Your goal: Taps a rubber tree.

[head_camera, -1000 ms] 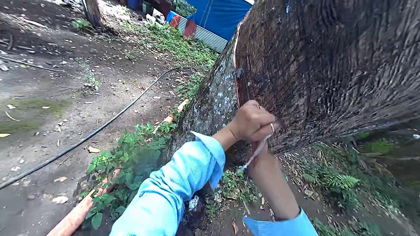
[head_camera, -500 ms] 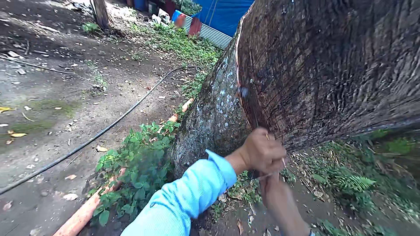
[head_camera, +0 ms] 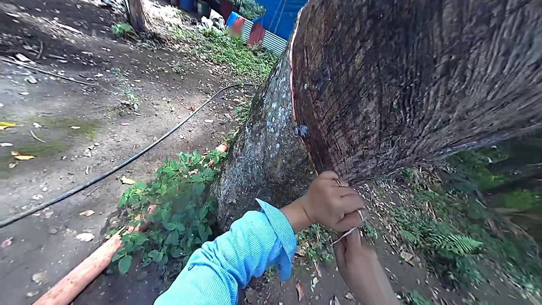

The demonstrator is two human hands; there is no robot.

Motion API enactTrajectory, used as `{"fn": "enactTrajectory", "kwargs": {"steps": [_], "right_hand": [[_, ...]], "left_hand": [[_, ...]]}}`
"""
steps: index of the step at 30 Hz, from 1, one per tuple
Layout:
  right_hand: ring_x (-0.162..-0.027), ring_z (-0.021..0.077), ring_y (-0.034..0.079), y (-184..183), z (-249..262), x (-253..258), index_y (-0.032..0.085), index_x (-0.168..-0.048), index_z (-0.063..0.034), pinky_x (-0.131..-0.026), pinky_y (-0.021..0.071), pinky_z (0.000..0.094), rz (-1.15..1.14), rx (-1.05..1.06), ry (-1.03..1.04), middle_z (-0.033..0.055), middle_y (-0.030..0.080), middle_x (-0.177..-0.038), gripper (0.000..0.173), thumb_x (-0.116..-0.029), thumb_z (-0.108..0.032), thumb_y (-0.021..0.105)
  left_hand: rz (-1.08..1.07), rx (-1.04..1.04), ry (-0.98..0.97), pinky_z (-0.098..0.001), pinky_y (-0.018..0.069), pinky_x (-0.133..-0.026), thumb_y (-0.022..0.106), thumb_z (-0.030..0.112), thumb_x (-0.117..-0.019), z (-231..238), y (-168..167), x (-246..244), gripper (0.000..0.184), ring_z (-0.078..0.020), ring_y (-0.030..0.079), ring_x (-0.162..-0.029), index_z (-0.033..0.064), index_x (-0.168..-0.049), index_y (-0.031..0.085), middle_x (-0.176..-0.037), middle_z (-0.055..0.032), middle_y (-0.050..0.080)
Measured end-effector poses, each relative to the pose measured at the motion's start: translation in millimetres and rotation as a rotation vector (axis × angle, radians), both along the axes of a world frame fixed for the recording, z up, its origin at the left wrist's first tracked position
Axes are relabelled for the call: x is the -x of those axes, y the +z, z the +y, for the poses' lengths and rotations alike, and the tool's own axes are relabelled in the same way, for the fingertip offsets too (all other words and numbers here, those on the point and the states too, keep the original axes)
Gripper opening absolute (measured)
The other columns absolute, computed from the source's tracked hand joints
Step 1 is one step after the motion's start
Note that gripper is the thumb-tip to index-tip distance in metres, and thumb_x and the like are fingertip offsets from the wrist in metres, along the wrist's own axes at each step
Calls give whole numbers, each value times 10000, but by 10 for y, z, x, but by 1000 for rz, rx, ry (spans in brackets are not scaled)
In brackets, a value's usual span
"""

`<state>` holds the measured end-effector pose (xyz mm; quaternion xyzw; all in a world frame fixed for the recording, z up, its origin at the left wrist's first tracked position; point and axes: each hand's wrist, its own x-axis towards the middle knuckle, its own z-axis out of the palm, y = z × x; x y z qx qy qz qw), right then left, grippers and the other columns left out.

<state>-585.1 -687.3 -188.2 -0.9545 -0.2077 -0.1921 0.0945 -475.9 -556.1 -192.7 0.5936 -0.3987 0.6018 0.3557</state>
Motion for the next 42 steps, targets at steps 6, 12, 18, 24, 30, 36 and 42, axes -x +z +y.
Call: {"fn": "enactTrajectory", "kwargs": {"steps": [6,12,18,24,30,36,42], "right_hand": [[-809,485,720,20,189,-639,551,-1329,115,-689,581,610,1,-14,-2,322,689,-1023,367,-1049,-120,520],[-1003,539,688,-54,-11,-367,533,-1329,160,-861,550,617,224,-4,-46,388,635,-1201,394,-1051,-116,484],[-622,442,702,-129,-371,-734,618,-1133,114,-520,571,560,-125,63,131,281,693,-851,298,-1003,-141,535],[-678,441,720,8,-372,-698,611,-1140,160,-574,586,543,-79,97,177,300,699,-896,302,-990,-93,542],[-654,496,693,32,-824,-735,590,-1150,142,-545,556,610,42,136,232,318,676,-845,305,-1005,-123,549],[-713,480,712,73,-909,-1219,583,-1238,113,-588,572,607,-23,135,332,305,690,-924,332,-1027,-136,526],[-717,438,694,-81,-2083,-972,555,-1226,166,-653,561,591,250,97,471,290,685,-879,357,-994,-106,540]], "left_hand": [[15,-3,127,-394,466,-725,390,314,-995,166,96,-479,508,-188,591,-540,90,-599,615,-556,-54,619],[-2,-49,154,-384,453,-699,350,341,-1031,-63,-146,-263,535,-222,576,-543,89,-630,600,-557,-69,603],[37,113,201,-401,472,-709,406,334,-1002,-300,-106,-399,502,-203,581,-531,96,-608,606,-548,-58,606],[-4,15,218,-376,462,-660,378,311,-1023,-189,17,-396,508,-209,581,-527,86,-629,607,-556,-67,611],[62,72,316,-380,447,-735,355,364,-1024,-607,-104,-309,531,-212,569,-544,108,-631,603,-552,-54,601],[91,104,418,-406,466,-679,430,291,-985,-645,-22,-555,457,-207,604,-548,76,-630,622,-576,-67,630],[116,73,400,-387,479,-687,366,364,-1031,-1685,-488,-298,530,-210,593,-532,94,-663,635,-562,-64,618]]}}
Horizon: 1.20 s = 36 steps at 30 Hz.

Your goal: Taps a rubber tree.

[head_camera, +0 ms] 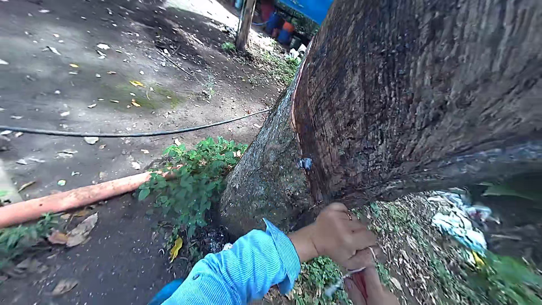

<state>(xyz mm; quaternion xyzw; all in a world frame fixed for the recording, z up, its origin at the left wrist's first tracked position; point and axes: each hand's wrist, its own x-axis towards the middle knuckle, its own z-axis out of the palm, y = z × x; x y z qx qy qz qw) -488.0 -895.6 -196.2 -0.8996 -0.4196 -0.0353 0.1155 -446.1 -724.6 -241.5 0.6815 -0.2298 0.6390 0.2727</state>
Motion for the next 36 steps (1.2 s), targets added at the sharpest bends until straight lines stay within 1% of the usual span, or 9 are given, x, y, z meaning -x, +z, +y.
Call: {"fn": "enactTrajectory", "kwargs": {"steps": [2,4,7,12,18,22,25,29,36], "right_hand": [[-729,335,693,-56,-225,-103,542,-1255,162,-679,582,487,12,-109,150,253,691,-913,388,-983,-114,555],[-876,372,724,-51,-269,-177,504,-1336,168,-788,598,500,-1,-150,254,296,692,-1066,427,-1017,-115,531],[-767,405,709,-147,-118,-290,473,-1417,148,-644,582,555,-60,-205,273,308,675,-1056,490,-1007,-120,490],[-767,421,725,-322,498,-576,543,-1401,99,-628,591,547,-244,-352,248,293,701,-1041,471,-1000,-139,484],[-783,484,707,-96,833,-582,430,-1555,-62,-638,572,604,-218,-61,61,319,673,-1063,504,-1056,-97,490],[-670,492,691,-140,551,-422,497,-1485,7,-543,552,607,-249,-65,79,318,682,-964,478,-1012,-58,518],[-706,485,701,-162,637,-615,484,-1493,15,-567,560,606,-283,-116,115,324,678,-1031,470,-1036,-96,507],[-802,532,700,-327,610,-856,513,-1459,40,-650,562,644,-219,-88,118,359,664,-1112,427,-1054,-97,505],[-779,512,709,-298,654,-928,434,-1509,38,-654,564,649,-157,-98,183,343,677,-1092,494,-1033,-68,515]], "left_hand": [[-37,-7,61,-372,466,-716,359,362,-1036,-75,33,45,537,-206,580,-533,97,-652,625,-553,-60,610],[-70,-24,149,-365,463,-715,356,365,-1047,-19,155,85,554,-206,572,-535,99,-641,621,-549,-57,603],[-46,-78,222,-385,482,-718,349,347,-1050,169,246,58,553,-220,596,-552,78,-659,632,-574,-79,623],[12,-121,224,-405,502,-746,358,298,-1033,667,327,-214,531,-215,635,-584,46,-673,656,-595,-89,643],[-129,17,202,-387,478,-720,345,356,-1032,935,287,-480,580,-183,562,-521,79,-584,588,-526,-58,572],[-114,-10,153,-379,458,-700,309,370,-1064,678,228,-332,598,-209,564,-541,77,-616,577,-545,-74,571],[-121,-16,193,-381,471,-673,337,340,-1047,777,281,-426,594,-191,583,-526,53,-615,627,-546,-76,606],[-161,19,313,-382,470,-745,327,349,-1051,665,82,-583,578,-200,573,-547,82,-616,598,-549,-63,588],[-64,4,309,-409,466,-709,387,296,-1008,728,189,-553,512,-207,590,-541,58,-624,627,-554,-75,603]]}}
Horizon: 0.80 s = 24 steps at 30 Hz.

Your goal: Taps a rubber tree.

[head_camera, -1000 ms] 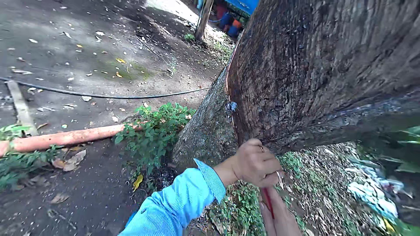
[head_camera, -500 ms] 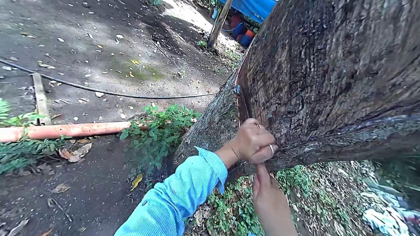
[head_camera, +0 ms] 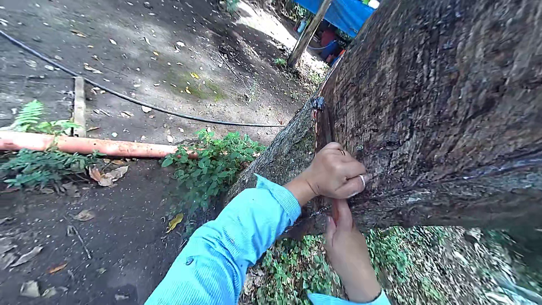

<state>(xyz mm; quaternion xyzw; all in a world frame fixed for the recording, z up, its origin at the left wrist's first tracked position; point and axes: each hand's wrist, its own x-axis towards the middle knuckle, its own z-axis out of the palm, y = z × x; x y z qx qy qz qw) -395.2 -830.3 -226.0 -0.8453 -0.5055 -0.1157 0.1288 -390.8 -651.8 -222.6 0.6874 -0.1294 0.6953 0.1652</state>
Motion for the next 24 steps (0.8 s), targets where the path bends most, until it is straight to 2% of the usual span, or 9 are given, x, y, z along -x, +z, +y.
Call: {"fn": "enactTrajectory", "kwargs": {"steps": [4,7,10,12,14,17,19,22,24], "right_hand": [[-718,529,699,-138,-435,66,522,-1338,163,-605,553,646,-6,5,42,369,679,-964,411,-989,-53,524],[-759,502,705,-167,-541,-32,475,-1361,206,-648,566,617,18,-32,91,363,678,-998,476,-977,-68,535],[-795,487,717,-215,-270,-280,475,-1422,156,-657,576,606,-46,-100,138,347,684,-1065,480,-1009,-87,501],[-680,463,708,-418,-188,-454,592,-1297,130,-549,565,577,-161,-156,131,317,694,-955,377,-998,-88,520],[-686,489,707,-515,-257,-430,636,-1205,136,-552,565,583,-172,-126,90,340,688,-952,309,-978,-55,552],[-715,504,708,-452,-279,-316,605,-1250,148,-582,567,599,-124,-80,55,356,680,-980,330,-999,-52,528],[-663,463,707,-485,-161,-454,614,-1258,137,-535,564,562,-206,-131,83,326,690,-941,347,-999,-71,513],[-710,503,701,-699,-259,-597,666,-1097,127,-560,561,592,-196,-115,88,354,674,-965,227,-951,-13,565],[-725,514,706,-778,-370,-550,673,-1060,130,-574,566,598,-172,-77,65,358,678,-971,214,-957,-26,568]], "left_hand": [[16,26,24,-412,484,-735,384,331,-1015,-471,-213,49,534,-228,609,-555,69,-610,615,-554,-83,613],[-29,-2,-26,-392,455,-696,384,314,-1026,-474,-205,7,537,-219,578,-530,62,-605,601,-538,-84,596],[-132,27,-31,-369,475,-695,370,327,-1062,-251,-165,-146,572,-208,570,-537,56,-605,581,-535,-85,570],[-197,29,-11,-356,467,-720,376,346,-1073,-262,-277,-253,578,-207,546,-539,72,-594,551,-522,-76,537],[-203,9,-15,-352,449,-747,373,339,-1076,-359,-382,-241,563,-214,531,-549,87,-597,527,-517,-71,516],[-198,-21,-56,-347,439,-722,363,335,-1082,-331,-366,-201,569,-215,518,-540,78,-605,537,-517,-74,512],[-206,-9,-27,-349,454,-697,374,321,-1075,-248,-326,-247,560,-209,532,-535,70,-608,552,-522,-77,528],[-195,28,75,-358,478,-746,413,304,-1037,-447,-521,-320,513,-211,565,-560,84,-596,552,-527,-70,549],[-176,-2,63,-342,437,-763,399,308,-1051,-542,-626,-300,520,-214,524,-566,89,-603,545,-523,-63,519]]}}
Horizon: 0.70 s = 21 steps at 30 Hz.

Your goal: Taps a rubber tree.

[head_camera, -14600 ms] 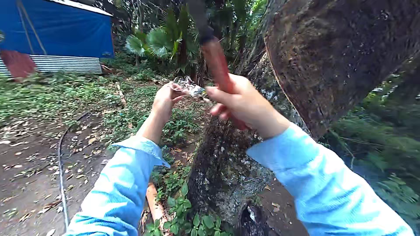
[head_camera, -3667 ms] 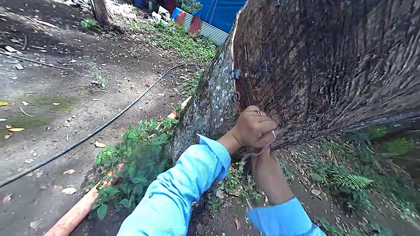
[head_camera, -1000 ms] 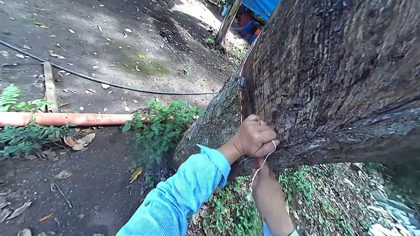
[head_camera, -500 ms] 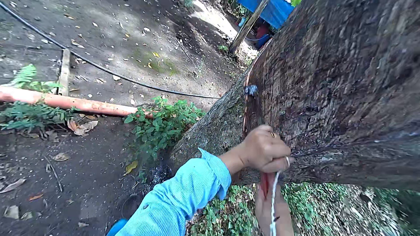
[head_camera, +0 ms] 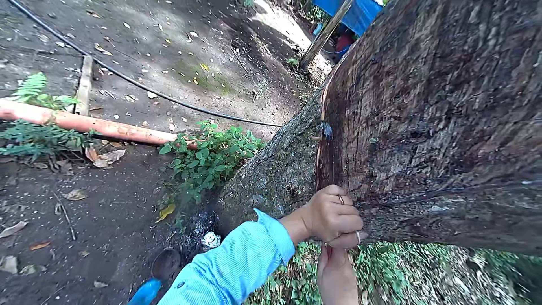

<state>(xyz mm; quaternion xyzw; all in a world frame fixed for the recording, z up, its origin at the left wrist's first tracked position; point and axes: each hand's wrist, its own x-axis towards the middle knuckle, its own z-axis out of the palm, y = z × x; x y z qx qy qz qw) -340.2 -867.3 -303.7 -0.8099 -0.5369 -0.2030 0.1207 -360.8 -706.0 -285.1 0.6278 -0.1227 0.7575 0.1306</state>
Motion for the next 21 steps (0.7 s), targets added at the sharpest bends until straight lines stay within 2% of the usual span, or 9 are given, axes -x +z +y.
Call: {"fn": "enactTrajectory", "kwargs": {"steps": [4,6,9,10,12,13,15,18,21], "right_hand": [[-723,495,710,66,123,50,627,-1171,152,-585,572,585,21,-34,5,349,678,-965,295,-1002,-64,518],[-719,484,714,-30,89,-6,650,-1130,140,-575,574,570,-9,-69,17,334,687,-930,289,-995,-77,517],[-882,496,725,-199,-172,63,671,-1081,149,-735,598,574,123,12,14,334,705,-1012,282,-1008,-77,520],[-894,480,728,-234,-208,78,664,-1079,148,-746,602,554,133,22,23,320,709,-1016,288,-1012,-88,514],[-857,474,731,-222,-138,99,643,-1106,157,-712,597,559,123,-1,20,327,704,-1006,288,-1004,-76,509],[-792,477,724,-220,-46,64,635,-1110,164,-646,586,564,86,-36,25,339,688,-976,275,-985,-54,524],[-780,483,720,-268,39,-26,649,-1095,166,-624,585,568,41,-69,31,346,682,-970,253,-958,-29,566],[-701,453,709,-332,-257,54,650,-1036,159,-598,577,565,159,-48,44,318,685,-893,215,-946,-20,573],[-664,414,694,-218,-396,186,596,-1102,167,-584,568,539,228,-10,60,284,672,-838,261,-942,-37,557]], "left_hand": [[3,-23,-17,-361,459,-695,405,294,-1043,147,148,41,524,-218,547,-523,74,-591,551,-510,-77,542],[21,4,0,-363,470,-725,404,310,-1054,51,54,9,530,-219,560,-547,77,-601,553,-523,-76,548],[91,-12,-2,-339,452,-720,416,319,-1054,-226,-223,43,515,-200,535,-535,105,-604,546,-514,-48,528],[101,-34,-11,-336,433,-719,413,316,-1058,-236,-247,57,511,-200,521,-536,105,-612,549,-514,-46,521],[93,-48,9,-342,456,-703,402,334,-1059,-140,-170,69,533,-196,546,-523,102,-606,562,-513,-50,548],[77,-51,17,-349,458,-706,404,328,-1057,-55,-114,53,533,-202,550,-529,93,-607,567,-518,-59,552],[60,-45,41,-348,444,-724,396,318,-1066,1,-109,5,528,-212,535,-554,85,-621,561,-531,-64,538],[120,-6,46,-345,479,-734,426,342,-1057,-317,-285,60,511,-199,557,-550,110,-625,570,-529,-44,547],[160,-7,-16,-353,438,-713,440,295,-1021,-354,-196,138,480,-203,522,-510,100,-598,559,-501,-51,525]]}}
